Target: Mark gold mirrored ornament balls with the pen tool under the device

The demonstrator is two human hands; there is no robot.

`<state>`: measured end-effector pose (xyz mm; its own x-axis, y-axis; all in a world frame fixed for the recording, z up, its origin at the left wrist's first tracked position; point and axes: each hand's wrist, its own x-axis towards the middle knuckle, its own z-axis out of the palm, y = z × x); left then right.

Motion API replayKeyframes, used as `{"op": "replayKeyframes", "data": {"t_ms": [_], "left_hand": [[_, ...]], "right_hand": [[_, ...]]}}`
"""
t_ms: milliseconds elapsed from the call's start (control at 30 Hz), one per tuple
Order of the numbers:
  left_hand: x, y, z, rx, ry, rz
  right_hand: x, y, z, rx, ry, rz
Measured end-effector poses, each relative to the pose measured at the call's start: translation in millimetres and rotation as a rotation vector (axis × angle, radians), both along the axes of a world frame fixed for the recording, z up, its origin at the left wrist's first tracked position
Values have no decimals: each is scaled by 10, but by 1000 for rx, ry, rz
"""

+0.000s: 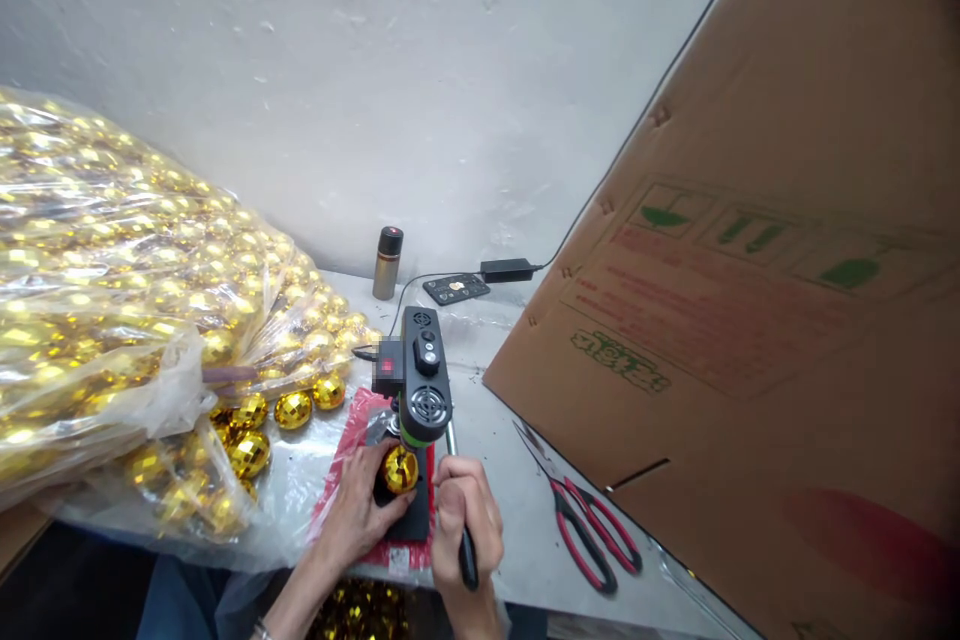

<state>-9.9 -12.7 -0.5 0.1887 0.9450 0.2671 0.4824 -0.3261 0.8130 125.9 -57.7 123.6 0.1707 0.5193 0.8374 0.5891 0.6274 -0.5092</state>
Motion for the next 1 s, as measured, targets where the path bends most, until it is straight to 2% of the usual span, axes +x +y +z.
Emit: {"op": "replayKeyframes", "data": {"t_ms": [100,233,467,633,1000], "left_hand": [[9,-16,26,-18,-5,-10],[20,-29,32,-36,-15,-12],[26,-30,9,-43,-30,3],[27,-20,50,-66,4,-6],[57,-14,89,-48,42,32]], "right_hand": [[-3,19,-139,-14,42,-11],[-3,43,-241,-4,84,0],[0,27,-327,-14,111,-3],[-9,33,-398,6,125,-6],[-34,62,-425,33,149,6]]}}
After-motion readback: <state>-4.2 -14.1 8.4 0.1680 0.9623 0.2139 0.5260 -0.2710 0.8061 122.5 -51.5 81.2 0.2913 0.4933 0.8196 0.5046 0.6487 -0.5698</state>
